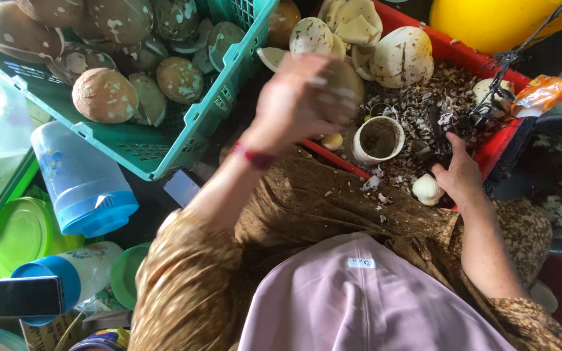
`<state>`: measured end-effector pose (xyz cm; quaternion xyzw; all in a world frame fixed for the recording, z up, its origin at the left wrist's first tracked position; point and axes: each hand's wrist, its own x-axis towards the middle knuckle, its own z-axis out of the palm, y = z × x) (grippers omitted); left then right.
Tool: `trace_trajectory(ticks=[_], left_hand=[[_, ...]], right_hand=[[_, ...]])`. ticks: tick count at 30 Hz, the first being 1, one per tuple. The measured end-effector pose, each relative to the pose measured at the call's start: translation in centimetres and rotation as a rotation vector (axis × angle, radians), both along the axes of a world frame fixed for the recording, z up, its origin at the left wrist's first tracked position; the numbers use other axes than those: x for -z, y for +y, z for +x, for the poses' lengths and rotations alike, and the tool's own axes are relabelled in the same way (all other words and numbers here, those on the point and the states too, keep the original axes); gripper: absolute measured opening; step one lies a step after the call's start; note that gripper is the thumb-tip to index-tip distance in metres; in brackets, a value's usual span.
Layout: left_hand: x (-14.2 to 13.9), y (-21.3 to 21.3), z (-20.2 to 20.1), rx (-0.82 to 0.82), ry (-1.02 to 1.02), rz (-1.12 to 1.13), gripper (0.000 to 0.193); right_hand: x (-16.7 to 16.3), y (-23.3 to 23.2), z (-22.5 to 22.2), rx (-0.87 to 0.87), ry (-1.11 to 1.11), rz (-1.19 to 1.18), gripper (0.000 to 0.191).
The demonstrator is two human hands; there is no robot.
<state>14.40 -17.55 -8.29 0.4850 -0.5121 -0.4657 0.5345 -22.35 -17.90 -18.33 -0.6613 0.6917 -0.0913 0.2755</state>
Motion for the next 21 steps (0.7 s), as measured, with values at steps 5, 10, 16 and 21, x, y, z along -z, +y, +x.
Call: trace_trajectory(ticks=[5, 10, 16, 21], left_hand=[[3.4, -4.4, -7.9, 0.1, -1.039, -0.376, 0.108], [4.5, -6.1, -7.6, 0.054, -1.133, -0.299, 0.086], [6.3, -4.3, -6.9, 0.011, -1.165, -0.455, 0.096], [7.0, -4.5, -7.2, 0.065, -1.286, -0.408, 0.106]], right_hand=[[-1.2, 0.8, -0.3, -0.051, -0.068, -0.102, 0.079], [-1.6, 0.9, 0.1, -0.033, -0.043, -0.102, 0.082], [-1.6, 0.4, -0.2, 0.01, 0.04, -0.11, 0.078], [-1.1, 0.7, -0.2, 0.132, -0.139, -0.233, 0.057]])
